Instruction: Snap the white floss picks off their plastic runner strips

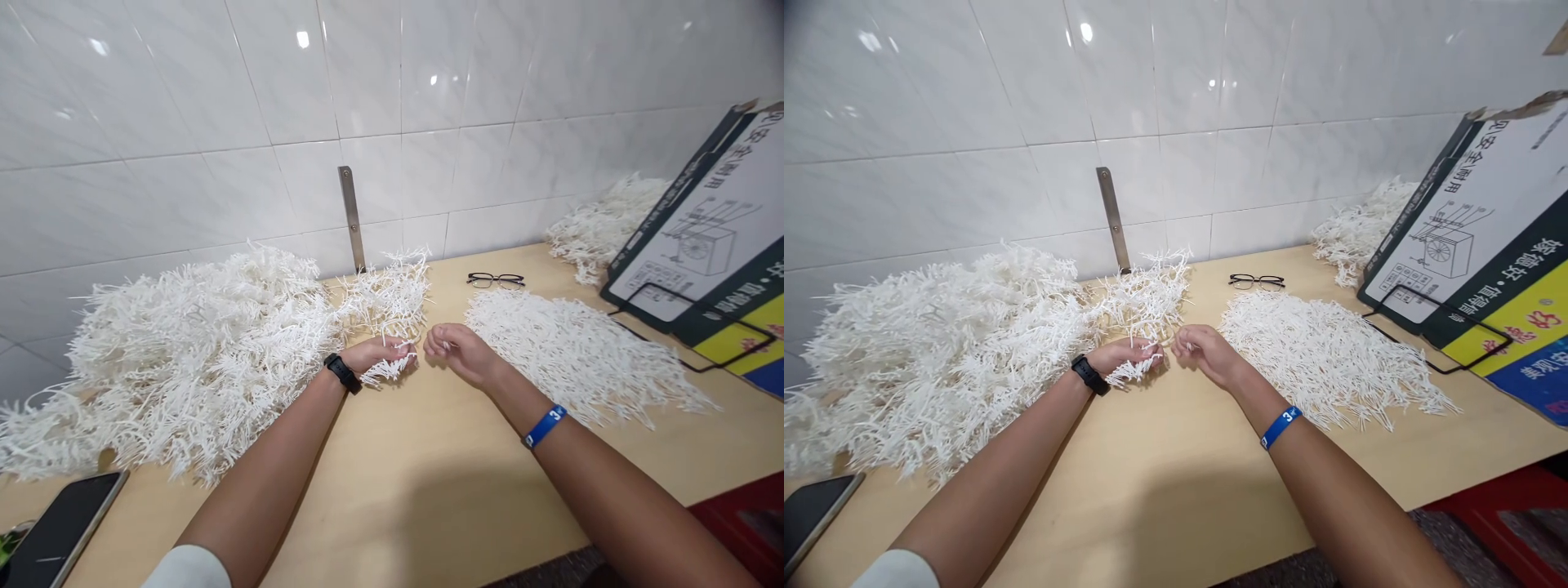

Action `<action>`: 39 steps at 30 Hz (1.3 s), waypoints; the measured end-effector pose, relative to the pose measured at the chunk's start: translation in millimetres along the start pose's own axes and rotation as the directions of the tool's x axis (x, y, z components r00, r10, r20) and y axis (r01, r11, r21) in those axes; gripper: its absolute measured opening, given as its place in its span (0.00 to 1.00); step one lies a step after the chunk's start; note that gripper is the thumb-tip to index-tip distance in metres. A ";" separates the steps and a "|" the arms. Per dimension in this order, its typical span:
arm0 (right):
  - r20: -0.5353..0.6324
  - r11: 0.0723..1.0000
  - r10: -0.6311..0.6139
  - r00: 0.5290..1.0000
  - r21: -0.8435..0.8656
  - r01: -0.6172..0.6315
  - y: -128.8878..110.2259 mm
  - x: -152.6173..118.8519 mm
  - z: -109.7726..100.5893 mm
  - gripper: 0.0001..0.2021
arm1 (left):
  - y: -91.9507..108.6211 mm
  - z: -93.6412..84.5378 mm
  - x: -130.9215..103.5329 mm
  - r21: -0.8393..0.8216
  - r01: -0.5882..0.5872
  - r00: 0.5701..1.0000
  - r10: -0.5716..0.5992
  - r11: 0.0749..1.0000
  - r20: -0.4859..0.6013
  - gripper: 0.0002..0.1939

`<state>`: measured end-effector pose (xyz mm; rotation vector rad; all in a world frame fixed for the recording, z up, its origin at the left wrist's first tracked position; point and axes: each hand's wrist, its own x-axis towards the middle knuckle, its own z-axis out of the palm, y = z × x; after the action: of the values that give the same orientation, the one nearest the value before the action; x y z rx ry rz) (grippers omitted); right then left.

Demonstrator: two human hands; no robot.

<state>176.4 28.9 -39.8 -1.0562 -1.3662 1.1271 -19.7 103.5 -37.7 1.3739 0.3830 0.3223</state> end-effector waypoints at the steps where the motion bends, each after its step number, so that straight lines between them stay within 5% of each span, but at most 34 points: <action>1: -0.116 0.997 -0.016 0.993 -0.080 0.006 -1.4 0.7 -2.7 0.17 | -1.1 1.2 0.6 -0.038 0.011 1.000 -0.012 0.999 -0.020 0.20; 5: -0.402 0.962 -0.086 0.911 -0.270 -0.029 -1.2 3.7 -16.8 0.15 | -6.7 6.7 4.5 -0.140 0.028 0.988 -0.049 0.990 -0.144 0.21; 9: -0.605 0.882 -0.257 0.753 -0.466 -0.073 2.5 5.3 -31.0 0.07 | -11.8 7.9 7.8 -0.219 0.040 0.970 -0.090 0.975 -0.224 0.20; 11: -0.640 0.825 -0.360 0.680 -0.558 -0.089 3.8 6.1 -35.9 0.07 | -12.7 8.1 8.7 -0.247 0.027 0.966 -0.089 0.969 -0.242 0.20; 14: -0.610 0.763 -0.463 0.643 -0.643 -0.061 3.9 6.1 -37.5 0.11 | -12.0 9.4 8.7 -0.244 0.013 0.963 -0.077 0.970 -0.257 0.20; 16: -0.574 0.773 -0.448 0.685 -0.634 -0.026 2.7 4.2 -32.8 0.10 | -11.3 10.5 8.2 -0.220 0.010 0.963 -0.068 0.975 -0.259 0.20; 18: -0.509 0.818 -0.344 0.789 -0.576 -0.015 1.1 1.2 -23.7 0.08 | -11.3 10.9 8.0 -0.193 0.007 0.964 -0.059 0.981 -0.261 0.21; 21: -0.297 0.838 -0.186 0.937 -0.545 -0.007 0.1 -2.7 -6.3 0.13 | -13.1 10.1 8.9 -0.133 0.019 0.963 -0.054 0.991 -0.266 0.21; 23: -0.139 0.828 -0.133 0.981 -0.560 0.033 1.1 -3.8 3.9 0.18 | -14.9 9.2 10.4 -0.077 0.020 0.963 -0.040 0.997 -0.268 0.21; 27: 0.023 0.853 -0.035 0.999 -0.520 0.042 7.3 -2.6 15.3 0.22 | -16.9 9.0 13.0 -0.048 -0.028 0.965 0.014 0.998 -0.262 0.22; 34: 0.123 0.988 0.052 0.991 -0.152 -0.033 17.8 2.6 15.8 0.25 | -13.0 9.9 9.3 -0.082 -0.052 0.992 0.042 0.995 -0.117 0.20; 39: 0.147 0.993 0.023 0.989 -0.114 -0.006 16.7 2.0 16.7 0.25 | -14.0 4.2 7.2 -0.142 -0.025 0.997 0.014 0.990 -0.078 0.19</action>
<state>159.9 32.3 -56.5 -1.0823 -1.5577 1.1688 -11.4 100.6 -51.4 1.2284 0.4029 0.4121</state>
